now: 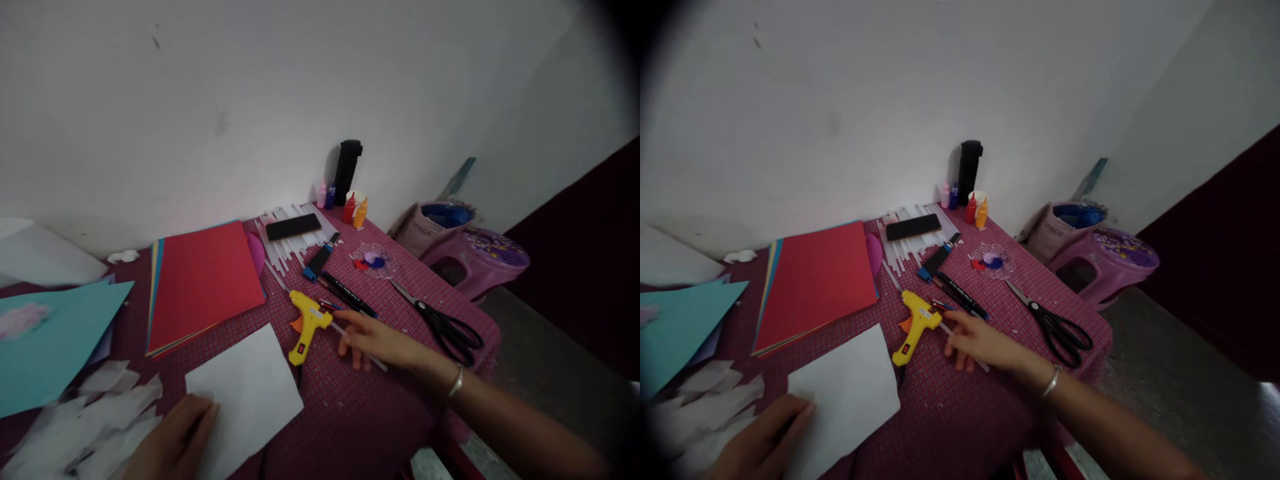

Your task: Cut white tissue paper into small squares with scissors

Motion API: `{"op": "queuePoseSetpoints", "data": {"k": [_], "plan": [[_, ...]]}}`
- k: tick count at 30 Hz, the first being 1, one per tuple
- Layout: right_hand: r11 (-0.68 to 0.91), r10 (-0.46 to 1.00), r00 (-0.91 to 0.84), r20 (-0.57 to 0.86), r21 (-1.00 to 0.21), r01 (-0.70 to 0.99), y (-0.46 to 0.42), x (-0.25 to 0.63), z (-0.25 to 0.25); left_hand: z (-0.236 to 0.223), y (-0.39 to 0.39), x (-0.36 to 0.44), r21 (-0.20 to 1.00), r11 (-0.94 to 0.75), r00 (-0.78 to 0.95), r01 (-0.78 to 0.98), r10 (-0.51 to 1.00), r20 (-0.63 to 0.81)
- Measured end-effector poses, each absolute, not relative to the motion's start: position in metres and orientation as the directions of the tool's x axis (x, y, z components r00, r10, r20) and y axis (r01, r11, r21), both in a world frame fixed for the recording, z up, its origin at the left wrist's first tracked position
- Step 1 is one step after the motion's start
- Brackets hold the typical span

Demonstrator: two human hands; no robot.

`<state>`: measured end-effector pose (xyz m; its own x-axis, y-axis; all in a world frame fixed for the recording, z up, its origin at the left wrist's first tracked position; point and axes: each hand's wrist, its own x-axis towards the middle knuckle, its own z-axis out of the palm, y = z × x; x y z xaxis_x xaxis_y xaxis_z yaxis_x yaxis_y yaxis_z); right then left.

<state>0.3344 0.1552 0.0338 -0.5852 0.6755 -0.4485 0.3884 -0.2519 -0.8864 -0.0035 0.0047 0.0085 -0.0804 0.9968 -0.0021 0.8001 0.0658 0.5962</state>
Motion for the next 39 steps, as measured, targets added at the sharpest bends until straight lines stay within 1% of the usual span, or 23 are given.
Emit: {"op": "queuePoseSetpoints", "data": {"k": [1, 2, 4, 7, 10, 13, 16, 19, 20, 22, 25, 27, 29, 36, 38, 39], "plan": [[-0.359, 0.650, -0.590, -0.479, -0.878, 0.317, 0.160, 0.327, 0.032, 0.010, 0.006, -0.004, 0.578, 0.051, -0.056, 0.814, 0.998, -0.009], [-0.417, 0.633, -0.598, -0.491, -0.868, 0.271, 0.166, 0.319, 0.030, 0.011, 0.008, -0.004, 0.565, 0.040, -0.039, 0.824, 0.999, -0.013], [-0.422, 0.613, -0.620, -0.489, -0.867, 0.267, 0.176, 0.305, 0.027, 0.013, 0.010, -0.003, 0.556, 0.033, -0.038, 0.831, 0.999, -0.002], [-0.336, 0.632, -0.635, -0.444, -0.896, 0.291, 0.181, 0.294, 0.029, 0.015, 0.008, 0.000, 0.576, 0.039, -0.074, 0.817, 0.997, 0.038], [-0.233, 0.721, -0.615, -0.318, -0.948, 0.217, 0.171, 0.298, 0.045, 0.023, 0.000, 0.001, 0.642, 0.089, -0.173, 0.761, 0.982, 0.070], [-0.101, 0.794, -0.582, -0.174, -0.983, 0.156, 0.149, 0.313, 0.073, 0.039, -0.010, 0.007, 0.717, 0.164, -0.270, 0.677, 0.962, 0.035], [-0.006, 0.805, -0.591, -0.057, -0.996, 0.088, 0.123, 0.326, 0.096, 0.056, -0.014, 0.023, 0.807, 0.126, -0.229, 0.577, 0.973, 0.011], [0.008, 0.778, -0.628, -0.014, -0.999, 0.033, 0.098, 0.329, 0.103, 0.070, -0.017, 0.056, 0.883, 0.059, -0.103, 0.465, 0.995, -0.012], [0.010, 0.766, -0.642, -0.008, -1.000, 0.023, 0.090, 0.328, 0.101, 0.076, -0.019, 0.070, 0.894, 0.057, -0.071, 0.444, 0.997, -0.028], [0.000, 0.757, -0.653, -0.013, -1.000, 0.019, 0.073, 0.327, 0.095, 0.086, -0.026, 0.097, 0.912, 0.023, -0.064, 0.410, 0.998, 0.003], [-0.070, 0.772, -0.630, -0.086, -0.996, 0.049, 0.049, 0.331, 0.081, 0.095, -0.042, 0.127, 0.917, 0.003, -0.006, 0.399, 1.000, 0.000], [-0.110, 0.786, -0.603, -0.133, -0.991, 0.076, 0.038, 0.335, 0.072, 0.096, -0.055, 0.137, 0.922, 0.016, -0.053, 0.387, 0.999, 0.005], [-0.113, 0.779, -0.608, -0.150, -0.989, 0.099, 0.029, 0.338, 0.068, 0.095, -0.070, 0.141, 0.921, 0.039, -0.120, 0.387, 0.993, 0.009], [-0.010, 0.698, -0.708, -0.112, -0.989, 0.147, 0.004, 0.316, 0.072, 0.093, -0.096, 0.136, 0.946, 0.095, -0.264, 0.310, 0.965, -0.011], [-0.014, 0.687, -0.717, -0.119, -0.988, 0.151, 0.001, 0.304, 0.070, 0.086, -0.098, 0.129, 0.935, 0.105, -0.263, 0.340, 0.965, -0.013], [-0.026, 0.679, -0.723, -0.129, -0.988, 0.152, 0.000, 0.297, 0.069, 0.082, -0.100, 0.125, 0.909, 0.106, -0.268, 0.403, 0.964, 0.006]]}}
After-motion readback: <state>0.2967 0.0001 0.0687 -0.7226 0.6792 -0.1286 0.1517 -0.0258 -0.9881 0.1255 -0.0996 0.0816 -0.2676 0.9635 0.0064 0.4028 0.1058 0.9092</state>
